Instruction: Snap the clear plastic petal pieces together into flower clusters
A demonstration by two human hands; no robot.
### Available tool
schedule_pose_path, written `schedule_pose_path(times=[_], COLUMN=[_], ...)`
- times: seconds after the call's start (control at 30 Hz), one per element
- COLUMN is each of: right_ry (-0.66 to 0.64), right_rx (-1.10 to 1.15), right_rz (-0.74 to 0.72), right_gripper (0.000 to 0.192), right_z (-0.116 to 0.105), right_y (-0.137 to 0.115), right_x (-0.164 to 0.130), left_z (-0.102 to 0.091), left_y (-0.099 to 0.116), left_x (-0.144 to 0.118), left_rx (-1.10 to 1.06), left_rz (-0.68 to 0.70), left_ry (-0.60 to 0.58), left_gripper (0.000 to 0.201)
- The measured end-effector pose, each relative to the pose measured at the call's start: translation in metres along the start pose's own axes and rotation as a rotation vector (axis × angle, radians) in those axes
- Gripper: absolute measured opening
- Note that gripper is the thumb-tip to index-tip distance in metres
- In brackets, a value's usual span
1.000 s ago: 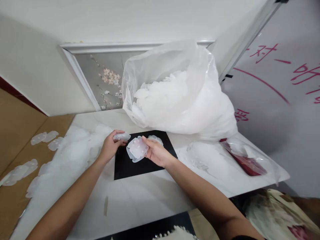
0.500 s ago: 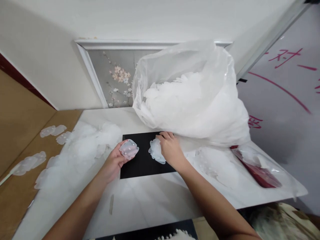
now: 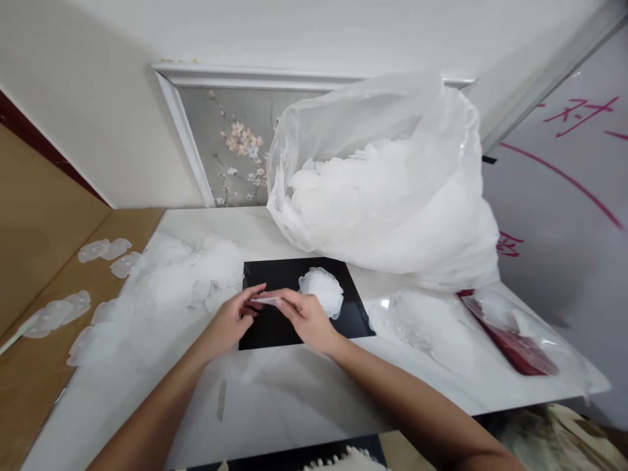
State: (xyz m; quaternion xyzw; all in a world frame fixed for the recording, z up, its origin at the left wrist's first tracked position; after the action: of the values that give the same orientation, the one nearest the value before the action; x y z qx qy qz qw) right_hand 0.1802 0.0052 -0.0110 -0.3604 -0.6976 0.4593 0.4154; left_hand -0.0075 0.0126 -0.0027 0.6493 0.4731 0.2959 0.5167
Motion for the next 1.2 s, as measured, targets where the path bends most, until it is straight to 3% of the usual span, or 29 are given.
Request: schedule_pose_path(times=[0.1, 0.17, 0.23, 0.37, 0.57, 0.77, 0.87, 0.97, 1.1, 1.2], right_ry=[0.078, 0.063, 0.049, 0.049, 0.055, 0.049, 0.053, 0.100, 0.226, 0.231], right_rx=[0.538, 0.827, 0.989, 1.090, 1.080, 1.059, 0.955, 0.627, -0.145, -0.453], right_rz=[0.318, 0.460, 0.553, 0.622, 0.603, 0.593, 0.531, 0.380, 0.237, 0.232], right_gripper=[0.030, 0.028, 0.026, 0.041, 0.051, 0.045, 0.037, 0.033, 0.032, 0.028], right_z=[-0.002, -0.004, -0.006, -0.010, -0.013, -0.012, -0.013, -0.024, -0.054, -0.070], right_y=[0.009, 0.012, 0.012, 0.008, 0.005, 0.002, -0.001, -0.006, -0.009, -0.005], right_x=[0.001, 0.002, 0.003, 0.004, 0.005, 0.005, 0.003, 0.000, 0.000, 0.001], left_z=[-0.020, -0.032, -0.041, -0.051, -0.059, -0.044, -0.037, -0.028, -0.006, 0.004], left_y=[0.003, 0.001, -0.002, -0.009, -0.011, -0.002, 0.007, 0.011, 0.009, 0.007], left_x=[-0.001, -0.002, -0.003, -0.002, -0.007, -0.007, -0.004, -0.002, -0.001, 0.000], left_rx=[0.622, 0.848, 0.930, 0.923, 0.898, 1.023, 0.835, 0.354, -0.348, -0.576], left_rz=[0.081, 0.051, -0.007, -0.008, 0.058, 0.043, 0.017, -0.094, -0.250, -0.299], left_ry=[0.278, 0.331, 0.298, 0.167, 0.004, 0.076, 0.231, 0.328, 0.196, 0.109], left_gripper=[0.026, 0.020, 0.020, 0.022, 0.037, 0.045, 0.047, 0.045, 0.037, 0.040])
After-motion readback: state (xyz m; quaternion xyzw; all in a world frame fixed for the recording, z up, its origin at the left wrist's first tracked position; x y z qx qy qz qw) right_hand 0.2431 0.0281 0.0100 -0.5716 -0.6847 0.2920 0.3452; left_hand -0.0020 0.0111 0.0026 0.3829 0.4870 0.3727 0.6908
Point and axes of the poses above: each hand's wrist, its own x-axis towards the middle knuckle, its own z-axis out of the palm, y = z × x, the point moved 2 cm from there along x, towards the middle knuckle, and after that the axes turned 1 degree about -x, right-handed, at the moved point
